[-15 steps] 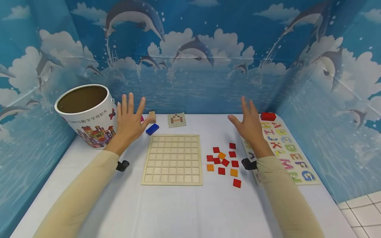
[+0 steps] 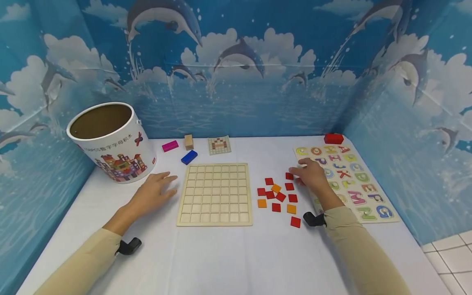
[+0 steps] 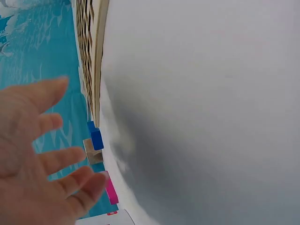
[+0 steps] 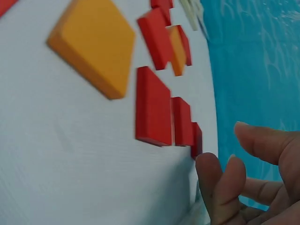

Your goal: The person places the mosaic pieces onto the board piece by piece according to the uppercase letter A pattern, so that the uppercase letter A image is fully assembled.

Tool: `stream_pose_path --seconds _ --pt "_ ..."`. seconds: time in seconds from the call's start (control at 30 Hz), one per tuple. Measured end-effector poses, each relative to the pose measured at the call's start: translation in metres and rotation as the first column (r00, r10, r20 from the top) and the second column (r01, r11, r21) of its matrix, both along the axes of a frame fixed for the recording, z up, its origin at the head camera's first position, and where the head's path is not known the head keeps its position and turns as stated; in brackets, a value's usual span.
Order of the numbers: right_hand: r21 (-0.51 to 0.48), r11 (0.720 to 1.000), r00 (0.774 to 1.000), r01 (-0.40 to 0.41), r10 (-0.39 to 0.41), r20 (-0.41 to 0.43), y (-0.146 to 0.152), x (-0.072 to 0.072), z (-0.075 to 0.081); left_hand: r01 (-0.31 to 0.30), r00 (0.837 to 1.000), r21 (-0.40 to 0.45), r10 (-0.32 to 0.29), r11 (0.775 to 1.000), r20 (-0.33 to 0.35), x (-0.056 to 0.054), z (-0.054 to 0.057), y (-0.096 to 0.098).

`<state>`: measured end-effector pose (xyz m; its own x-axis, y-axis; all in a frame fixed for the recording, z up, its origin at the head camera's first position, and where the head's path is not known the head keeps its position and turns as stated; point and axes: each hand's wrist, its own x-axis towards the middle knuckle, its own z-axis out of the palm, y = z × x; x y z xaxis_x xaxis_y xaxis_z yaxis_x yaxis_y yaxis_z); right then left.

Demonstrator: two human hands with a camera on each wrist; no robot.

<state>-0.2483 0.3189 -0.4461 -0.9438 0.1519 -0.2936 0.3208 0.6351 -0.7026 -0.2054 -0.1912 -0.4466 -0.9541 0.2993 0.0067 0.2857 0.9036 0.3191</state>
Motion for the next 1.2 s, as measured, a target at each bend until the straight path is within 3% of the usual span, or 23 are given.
stream_pose_path --seconds 0.13,0.4,0.7,1.0,1.2 --pt "0.094 0.995 0.999 -0.033 0.03 0.03 -0.01 -0.004 -0.005 0.089 0.986 -0.04 -0.082 0.995 0.145 0.015 -0.012 -0.007" --pt "0.173 0.984 0.997 -0.052 0.042 0.062 -0.019 -0.01 -0.009 0.219 0.958 -0.06 -0.203 0.974 0.202 0.022 -0.015 -0.001" --pt "0.165 0.985 0.997 -0.042 0.03 0.076 -0.025 -0.013 -0.009 0.238 0.949 -0.1 -0.21 0.966 0.235 0.025 -0.013 0.003" --pt "0.153 0.988 0.997 -0.025 0.014 0.073 -0.027 -0.014 -0.009 0.229 0.953 -0.114 -0.199 0.967 0.227 0.028 -0.009 0.006" --pt "0.113 0.992 0.998 -0.062 0.063 -0.007 -0.022 -0.015 -0.013 0.265 0.947 -0.155 -0.227 0.952 0.227 0.026 -0.007 0.008"
